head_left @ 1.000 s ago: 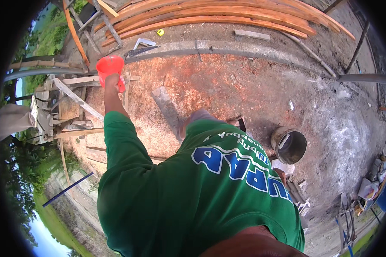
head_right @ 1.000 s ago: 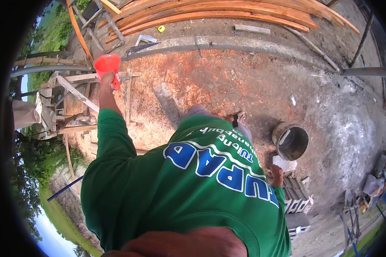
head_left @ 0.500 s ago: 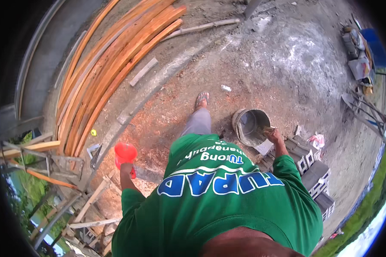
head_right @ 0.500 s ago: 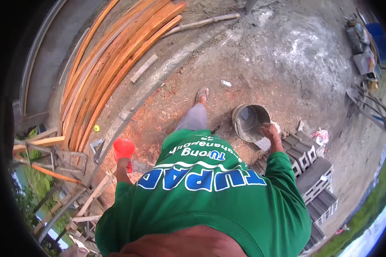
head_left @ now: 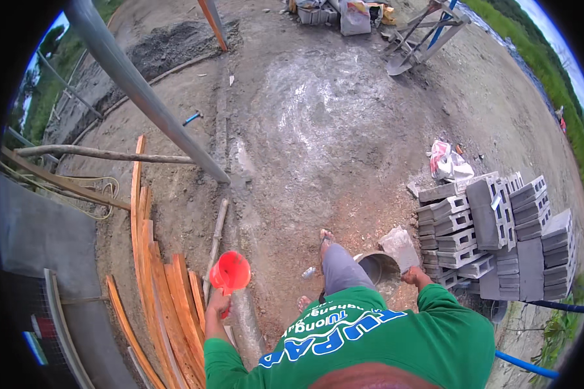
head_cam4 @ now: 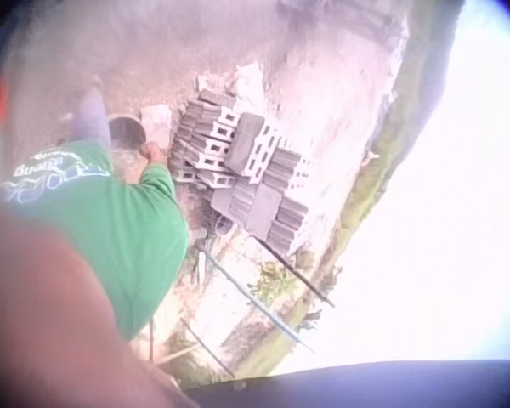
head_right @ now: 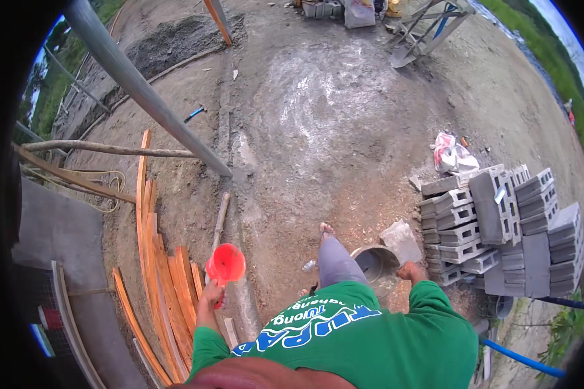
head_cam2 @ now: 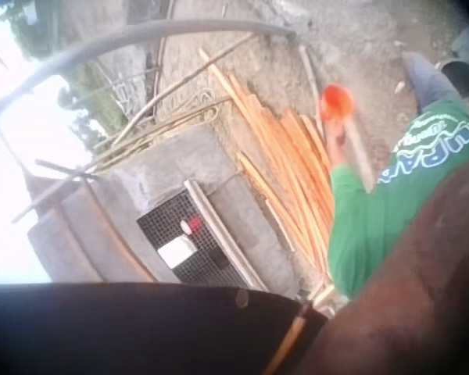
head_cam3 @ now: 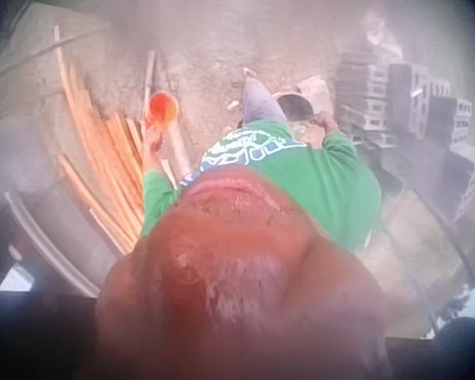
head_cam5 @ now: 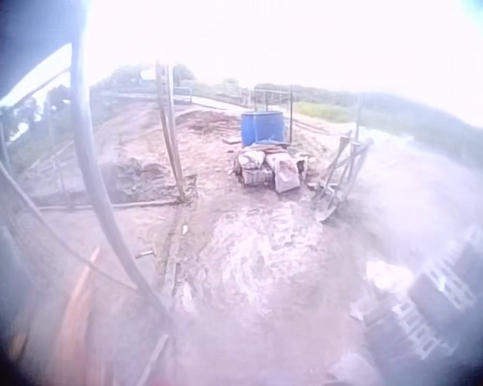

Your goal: The recorder collects water in a scoop from a barrel and uses it with a cloth to clean a hand saw.

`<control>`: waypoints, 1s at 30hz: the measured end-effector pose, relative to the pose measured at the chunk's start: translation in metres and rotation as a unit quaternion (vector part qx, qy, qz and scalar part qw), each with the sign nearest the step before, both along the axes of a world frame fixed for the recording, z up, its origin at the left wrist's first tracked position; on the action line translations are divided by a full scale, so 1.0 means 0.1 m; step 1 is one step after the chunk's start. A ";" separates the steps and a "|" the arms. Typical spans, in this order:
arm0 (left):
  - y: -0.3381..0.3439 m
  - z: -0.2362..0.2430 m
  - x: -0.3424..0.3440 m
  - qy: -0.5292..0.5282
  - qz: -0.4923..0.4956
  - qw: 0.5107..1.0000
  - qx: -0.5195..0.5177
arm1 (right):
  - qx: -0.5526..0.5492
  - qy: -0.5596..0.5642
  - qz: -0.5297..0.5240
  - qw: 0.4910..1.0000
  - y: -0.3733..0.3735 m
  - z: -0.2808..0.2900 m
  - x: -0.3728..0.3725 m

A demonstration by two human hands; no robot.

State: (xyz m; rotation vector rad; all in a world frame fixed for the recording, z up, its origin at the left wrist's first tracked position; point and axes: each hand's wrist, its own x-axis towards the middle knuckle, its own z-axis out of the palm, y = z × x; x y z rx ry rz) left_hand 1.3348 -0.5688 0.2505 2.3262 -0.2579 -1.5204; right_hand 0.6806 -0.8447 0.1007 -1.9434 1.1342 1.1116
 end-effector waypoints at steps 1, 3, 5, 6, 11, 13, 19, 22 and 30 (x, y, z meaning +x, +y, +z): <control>-0.32 0.00 0.18 -0.022 -0.037 0.999 0.003 | -0.011 -0.125 0.191 0.974 -0.09 -0.53 -0.35; -0.89 -0.35 0.41 -0.043 -0.118 0.992 0.007 | 0.019 0.000 -0.011 1.000 -0.08 -1.49 -1.19; -1.37 -0.54 0.48 -0.077 -0.156 0.983 0.052 | 0.059 -0.030 -0.194 0.979 -0.36 -1.64 -1.18; -1.48 -0.85 0.59 -0.073 -0.124 0.987 0.077 | 0.046 -0.064 -0.298 0.951 -0.59 -1.71 -0.99; -1.79 -1.21 1.31 -0.209 -0.640 0.739 -0.031 | 0.050 -0.081 -0.322 0.942 -2.99 -0.45 1.44; -2.34 -1.00 1.15 -0.041 -0.373 0.908 0.188 | -0.059 -0.099 -0.227 0.967 -4.18 0.30 2.08; -4.57 -0.33 1.34 0.012 -0.039 0.992 0.119 | -0.181 -0.265 -0.254 0.912 -6.97 0.47 3.24; -5.51 -0.39 1.76 0.011 -0.019 0.988 0.153 | -0.192 -0.270 -0.250 0.910 -7.74 0.44 3.79; -8.13 -0.33 3.65 -0.016 -0.098 0.987 0.126 | 0.007 0.000 -0.272 0.962 -8.68 0.74 4.66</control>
